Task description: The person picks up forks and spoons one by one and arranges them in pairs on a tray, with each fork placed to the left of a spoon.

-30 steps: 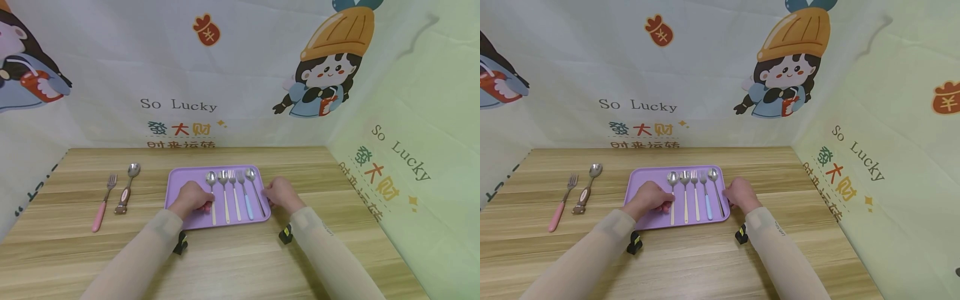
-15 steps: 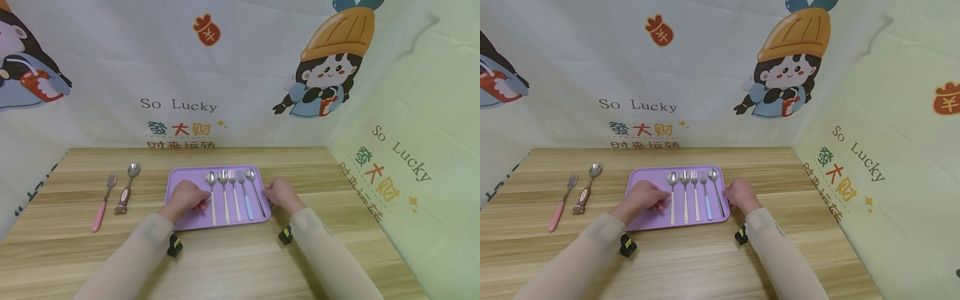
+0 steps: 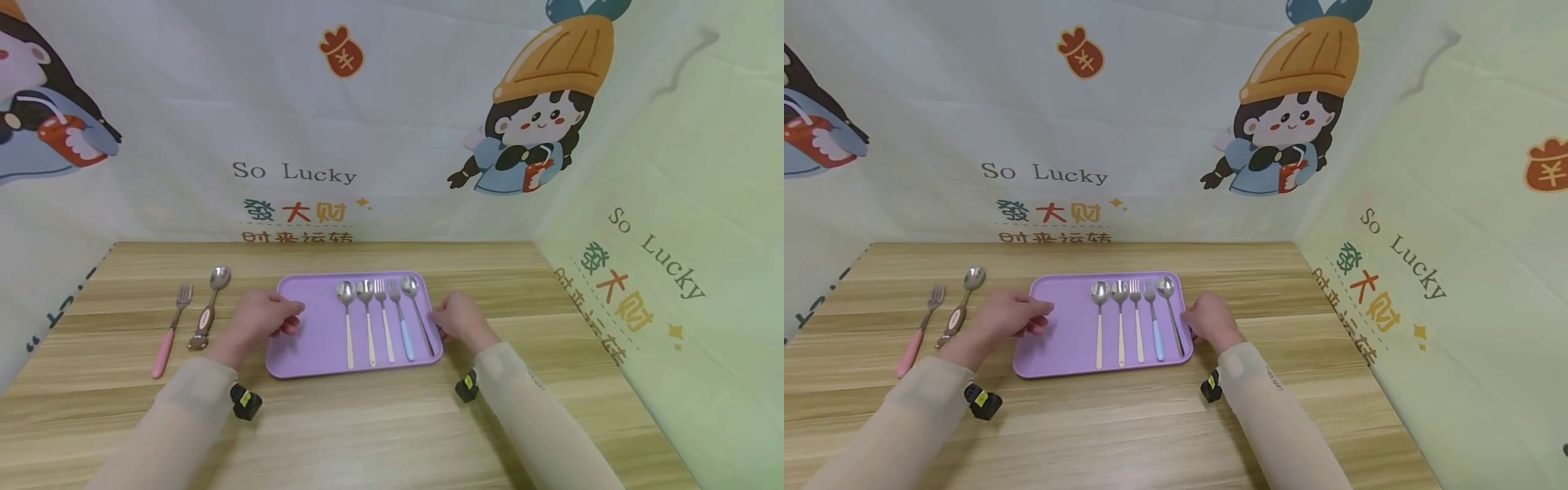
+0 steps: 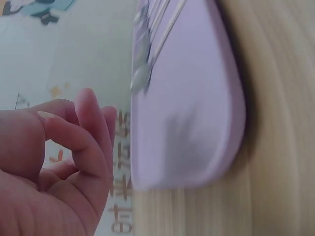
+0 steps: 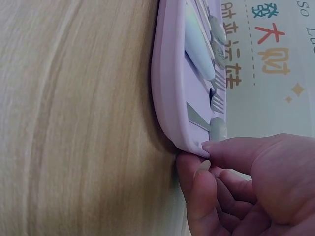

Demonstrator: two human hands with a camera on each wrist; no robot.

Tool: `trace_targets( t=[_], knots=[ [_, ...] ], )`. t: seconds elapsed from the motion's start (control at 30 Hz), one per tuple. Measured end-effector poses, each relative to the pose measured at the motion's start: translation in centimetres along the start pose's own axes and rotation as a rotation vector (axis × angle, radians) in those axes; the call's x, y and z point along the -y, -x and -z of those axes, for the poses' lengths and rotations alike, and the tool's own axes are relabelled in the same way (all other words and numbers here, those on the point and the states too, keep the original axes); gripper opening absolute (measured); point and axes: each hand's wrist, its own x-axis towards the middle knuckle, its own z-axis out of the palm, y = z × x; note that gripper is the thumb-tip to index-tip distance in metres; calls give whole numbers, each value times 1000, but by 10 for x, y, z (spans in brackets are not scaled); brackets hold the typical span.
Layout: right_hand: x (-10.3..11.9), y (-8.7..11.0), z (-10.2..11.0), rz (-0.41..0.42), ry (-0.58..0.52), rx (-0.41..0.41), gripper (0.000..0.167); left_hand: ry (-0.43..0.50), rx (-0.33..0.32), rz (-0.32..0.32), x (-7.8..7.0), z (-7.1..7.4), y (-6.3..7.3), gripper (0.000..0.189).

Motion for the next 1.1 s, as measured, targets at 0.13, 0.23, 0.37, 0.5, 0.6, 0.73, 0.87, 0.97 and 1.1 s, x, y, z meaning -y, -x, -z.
trace_targets(
  t=[0.13,0.23,0.37,0.5,0.6,0.73,0.87,0.97,1.1],
  knots=[
    [-1,0,1,2,-5,5,21,-24,-23,-6,11,22,2,34],
    [-1,0,1,2,-8,11,21,-37,-60,-26,20,40,0,36],
    [-2,-1,2,-6,-10,11,22,-110,-128,-51,33,64,-3,37],
    [-2,-1,3,-5,-10,13,22,-226,-177,-51,48,84,-7,30],
    [-2,-2,2,0,-10,14,23,-314,-193,-44,59,96,-9,30],
    [-2,-1,2,0,-5,12,23,-409,-192,-25,66,105,-11,35],
    [-2,0,2,-3,-11,14,23,-433,-165,3,67,107,-11,33],
    [-1,0,1,-2,-9,18,23,-446,-154,18,68,106,-11,29],
    [-1,-1,0,-3,-4,19,23,-465,-137,36,68,104,-10,28]
  ],
)
